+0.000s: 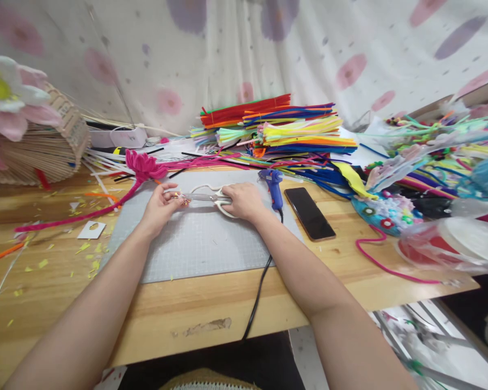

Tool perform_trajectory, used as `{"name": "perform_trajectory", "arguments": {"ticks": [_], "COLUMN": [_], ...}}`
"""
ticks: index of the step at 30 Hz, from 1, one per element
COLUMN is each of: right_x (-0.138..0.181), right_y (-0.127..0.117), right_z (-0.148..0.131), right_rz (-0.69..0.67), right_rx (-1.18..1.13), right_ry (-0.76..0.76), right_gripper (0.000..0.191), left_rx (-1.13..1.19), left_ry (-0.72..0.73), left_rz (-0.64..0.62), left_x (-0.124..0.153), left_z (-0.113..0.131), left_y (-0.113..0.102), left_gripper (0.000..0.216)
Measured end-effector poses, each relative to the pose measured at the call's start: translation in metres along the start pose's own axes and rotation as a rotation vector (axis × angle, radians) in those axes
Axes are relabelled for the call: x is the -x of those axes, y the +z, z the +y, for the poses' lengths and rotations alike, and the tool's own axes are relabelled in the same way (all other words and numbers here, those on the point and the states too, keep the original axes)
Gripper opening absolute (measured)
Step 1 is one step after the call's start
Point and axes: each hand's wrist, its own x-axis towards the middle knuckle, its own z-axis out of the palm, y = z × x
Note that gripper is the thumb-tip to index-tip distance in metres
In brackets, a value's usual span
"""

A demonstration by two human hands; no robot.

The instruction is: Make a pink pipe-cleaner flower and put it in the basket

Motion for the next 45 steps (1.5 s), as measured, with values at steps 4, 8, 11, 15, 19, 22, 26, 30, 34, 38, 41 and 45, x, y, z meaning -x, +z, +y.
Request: {"name": "perform_trajectory", "arguments": {"ticks": [4,8,11,15,19,22,26,30,34,38,41,45], "right_x": [-0.0001,-0.0002,-0.0002,-0.0003,-0.0003,-0.0001,-0.0001,0.0,0.0003,0.0003,0.0005,0.0006], "right_y": [-0.0001,-0.0001,-0.0003,-0.0013,-0.0022,-0.0027,-0.0031,-0.003,-0.0023,-0.002,-0.0017,-0.0012], "right_z": [0.0004,0.0009,0.0009,0.0003,-0.0004,-0.0009,-0.001,-0.0007,-0.0008,-0.0008,-0.0005,-0.0007], "right_rz": [0.006,0.007,0.008,0.003,-0.019,-0.026,-0.032,-0.03,-0.03,-0.036,-0.029,-0.039], "right_rx": [0.005,0.005,0.011,0.019,0.015,0.016,0.025,0.026,0.021,0.011,0.006,0.005], "right_ry": [-0.01,-0.012,-0.012,-0.017,-0.002,0.002,0.01,-0.005,-0.004,-0.001,-0.009,-0.005], "right_gripper": [0.035,0.036,0.036,0.035,0.034,0.033,0.034,0.034,0.035,0.034,0.034,0.035], "left_rx": [-0.004,0.001,-0.015,-0.031,-0.034,-0.035,-0.037,-0.042,-0.034,-0.041,-0.05,-0.065], "left_ry": [-0.001,-0.013,-0.003,0.001,0.002,0.003,0.001,0.01,0.005,0.008,0.021,0.041], "left_rz": [0.006,0.005,-0.019,-0.031,-0.025,-0.013,0.001,0.012,0.015,0.016,0.007,0.009], "left_x": [-0.0007,-0.0005,0.0,0.0008,0.0008,0.0004,0.0008,0.0008,0.0001,-0.0001,-0.0001,-0.0007], "left_z": [-0.0013,-0.0008,-0.0006,-0.0001,0.0002,-0.0001,0.0001,0.0008,0.0009,0.0007,0.0,-0.0021], "left_y": [-0.0004,-0.0001,0.0001,0.0006,0.0012,0.0016,0.0023,0.0028,0.003,0.0033,0.0033,0.0023], "left_gripper": [0.048,0.047,0.047,0.045,0.045,0.045,0.043,0.044,0.043,0.043,0.043,0.044]}}
